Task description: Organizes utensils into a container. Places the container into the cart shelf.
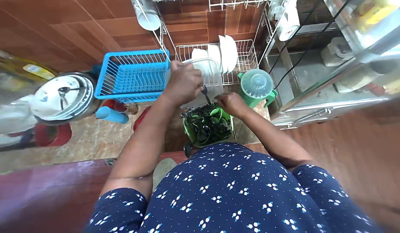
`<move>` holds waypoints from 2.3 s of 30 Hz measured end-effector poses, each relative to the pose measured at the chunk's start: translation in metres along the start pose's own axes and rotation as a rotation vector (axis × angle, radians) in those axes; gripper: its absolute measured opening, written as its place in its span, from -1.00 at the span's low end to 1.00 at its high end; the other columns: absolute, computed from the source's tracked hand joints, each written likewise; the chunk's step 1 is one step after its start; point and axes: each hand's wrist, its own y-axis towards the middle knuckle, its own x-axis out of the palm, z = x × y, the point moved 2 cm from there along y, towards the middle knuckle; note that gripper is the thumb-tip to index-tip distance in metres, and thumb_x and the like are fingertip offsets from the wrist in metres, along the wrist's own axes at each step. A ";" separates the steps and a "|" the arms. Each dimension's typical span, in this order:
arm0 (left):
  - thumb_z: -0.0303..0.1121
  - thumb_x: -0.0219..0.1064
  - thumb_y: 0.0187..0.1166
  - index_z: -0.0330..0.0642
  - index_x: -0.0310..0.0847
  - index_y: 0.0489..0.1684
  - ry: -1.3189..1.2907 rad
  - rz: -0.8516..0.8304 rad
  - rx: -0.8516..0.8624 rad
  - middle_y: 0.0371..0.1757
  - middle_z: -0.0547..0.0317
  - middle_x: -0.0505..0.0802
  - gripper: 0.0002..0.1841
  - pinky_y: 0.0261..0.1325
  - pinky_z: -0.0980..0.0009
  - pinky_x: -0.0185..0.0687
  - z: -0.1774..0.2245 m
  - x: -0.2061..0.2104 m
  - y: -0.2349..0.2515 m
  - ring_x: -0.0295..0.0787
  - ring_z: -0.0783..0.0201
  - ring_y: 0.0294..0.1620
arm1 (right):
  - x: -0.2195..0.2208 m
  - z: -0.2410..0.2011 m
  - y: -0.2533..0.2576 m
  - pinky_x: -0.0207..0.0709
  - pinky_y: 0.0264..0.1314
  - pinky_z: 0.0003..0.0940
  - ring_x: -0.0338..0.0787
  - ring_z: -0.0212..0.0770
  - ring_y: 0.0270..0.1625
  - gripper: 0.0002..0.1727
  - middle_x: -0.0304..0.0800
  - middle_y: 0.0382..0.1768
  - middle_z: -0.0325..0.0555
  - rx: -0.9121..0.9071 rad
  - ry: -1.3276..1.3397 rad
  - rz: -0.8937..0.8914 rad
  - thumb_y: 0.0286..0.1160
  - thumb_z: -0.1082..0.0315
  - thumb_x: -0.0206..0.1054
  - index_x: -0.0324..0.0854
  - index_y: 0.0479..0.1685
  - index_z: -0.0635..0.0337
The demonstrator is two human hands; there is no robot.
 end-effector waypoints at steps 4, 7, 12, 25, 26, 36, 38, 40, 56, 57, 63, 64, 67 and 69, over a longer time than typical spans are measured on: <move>-0.26 0.43 0.57 -0.12 0.86 -0.29 -0.012 -0.131 0.008 -0.09 0.06 0.89 -0.84 0.51 -0.41 0.19 0.012 0.055 -0.007 0.75 -0.11 0.16 | 0.015 0.001 -0.001 0.55 0.51 0.13 0.76 0.09 0.41 -0.56 0.83 0.27 0.05 -0.038 0.018 -0.067 0.85 0.10 0.07 0.76 0.28 0.16; -0.11 0.26 0.73 -0.01 0.89 -0.12 -0.034 -0.224 -0.059 0.03 0.13 0.87 -0.71 0.61 -0.37 0.11 0.017 0.075 -0.016 0.72 -0.03 0.27 | 0.021 0.003 -0.001 0.51 0.56 0.08 0.68 0.13 0.47 -0.56 0.79 0.32 0.08 -0.071 -0.032 -0.064 0.86 0.17 0.05 0.67 0.39 0.24; 0.19 0.05 0.76 -0.07 0.41 0.69 -0.193 -0.342 -0.171 0.63 -0.02 0.61 -0.32 0.68 -0.30 0.12 0.030 0.092 -0.028 0.53 -0.09 0.61 | 0.003 -0.003 -0.017 0.49 0.58 0.14 0.65 0.19 0.52 -0.42 0.60 0.52 0.20 -0.009 0.002 -0.048 0.82 0.13 0.13 0.33 0.73 0.21; -0.03 0.48 0.51 -0.15 0.78 0.21 -0.213 -0.024 0.161 0.24 0.00 0.83 -0.55 0.41 -0.11 0.53 0.065 0.085 -0.066 0.71 -0.07 0.31 | 0.025 -0.034 -0.103 0.68 0.18 0.21 0.71 0.23 0.29 -0.12 0.74 0.28 0.13 0.182 -0.165 -0.036 0.35 -0.21 0.53 0.47 0.61 0.13; -0.03 0.47 0.53 -0.16 0.75 0.27 -0.170 -0.068 0.168 0.30 0.00 0.81 -0.52 0.44 -0.11 0.49 0.069 0.092 -0.066 0.70 -0.06 0.35 | 0.030 -0.038 -0.100 0.69 0.13 0.24 0.72 0.26 0.28 -0.15 0.73 0.28 0.15 0.231 -0.182 -0.070 0.38 -0.09 0.54 0.41 0.67 0.10; -0.38 0.19 0.73 -0.10 0.81 0.03 -0.136 -0.002 0.145 -0.06 0.08 0.90 -0.77 0.37 -0.09 0.44 0.056 0.112 -0.076 0.80 0.01 0.12 | 0.028 -0.048 -0.080 0.74 -0.14 0.11 0.84 0.22 0.09 -0.54 0.85 -0.01 0.13 0.223 -0.311 0.106 0.53 0.33 0.28 0.58 0.42 0.22; -0.35 0.18 0.74 -0.07 0.82 0.01 -0.135 -0.036 0.140 -0.05 0.10 0.89 -0.77 0.37 -0.12 0.41 0.056 0.112 -0.073 0.78 0.02 0.13 | 0.033 -0.049 -0.070 0.74 -0.18 0.17 0.82 0.30 0.11 -0.44 0.81 0.10 0.19 0.277 -0.362 0.007 0.54 0.40 0.28 0.43 0.59 0.15; -0.26 0.20 0.75 -0.07 0.84 -0.05 -0.123 -0.047 0.138 -0.06 0.11 0.88 -0.75 0.34 -0.12 0.41 0.056 0.111 -0.068 0.76 0.02 0.12 | 0.035 -0.051 -0.060 0.72 -0.14 0.25 0.84 0.35 0.02 -0.39 0.71 0.23 0.29 0.347 -0.364 -0.129 0.60 0.47 0.22 0.30 0.68 0.06; -0.46 0.07 0.81 -0.40 0.60 -0.16 0.094 0.313 0.188 -0.37 -0.18 0.77 -0.78 -0.17 0.03 0.64 0.054 0.012 -0.051 0.77 -0.12 -0.37 | 0.013 -0.029 -0.055 0.70 0.04 0.29 0.86 0.26 0.06 -0.53 0.78 0.17 0.19 0.277 -0.225 -0.248 0.66 0.20 0.28 0.48 0.50 0.11; -0.49 0.07 0.80 -0.42 0.59 -0.15 0.103 0.321 0.189 -0.38 -0.19 0.76 -0.79 -0.16 0.03 0.63 0.053 0.005 -0.050 0.77 -0.12 -0.37 | 0.011 -0.027 -0.056 0.69 0.06 0.30 0.86 0.25 0.07 -0.50 0.78 0.18 0.18 0.270 -0.215 -0.261 0.65 0.15 0.30 0.47 0.52 0.08; -0.51 0.05 0.77 -0.43 0.59 -0.14 0.143 0.260 0.244 -0.30 -0.22 0.80 -0.79 -0.10 0.02 0.67 0.055 0.023 -0.050 0.81 -0.15 -0.28 | 0.009 -0.016 -0.059 0.69 0.07 0.33 0.85 0.26 0.07 -0.44 0.78 0.20 0.18 0.226 -0.176 -0.266 0.60 0.07 0.37 0.49 0.53 0.06; -0.53 0.05 0.76 -0.43 0.59 -0.12 0.129 0.234 0.266 -0.29 -0.22 0.80 -0.80 -0.09 0.01 0.68 0.059 0.032 -0.052 0.81 -0.15 -0.28 | 0.009 -0.014 -0.059 0.69 0.09 0.31 0.85 0.25 0.09 -0.44 0.76 0.24 0.17 0.219 -0.166 -0.265 0.60 0.08 0.39 0.49 0.52 0.09; -0.58 0.06 0.71 -0.45 0.63 -0.02 0.094 0.184 0.335 -0.27 -0.21 0.81 -0.79 -0.11 0.03 0.66 0.074 0.056 -0.058 0.79 -0.12 -0.29 | 0.005 -0.014 -0.065 0.71 0.11 0.29 0.84 0.24 0.12 -0.34 0.66 0.38 0.17 0.188 -0.116 -0.229 0.49 0.10 0.51 0.47 0.57 0.11; -0.60 0.04 0.71 -0.44 0.63 0.00 0.117 0.107 0.351 -0.24 -0.20 0.81 -0.79 -0.07 0.03 0.65 0.077 0.071 -0.062 0.80 -0.12 -0.25 | -0.005 -0.019 -0.075 0.75 0.04 0.24 0.83 0.21 0.10 -0.33 0.61 0.38 0.16 0.144 -0.099 -0.154 0.44 0.12 0.56 0.48 0.54 0.12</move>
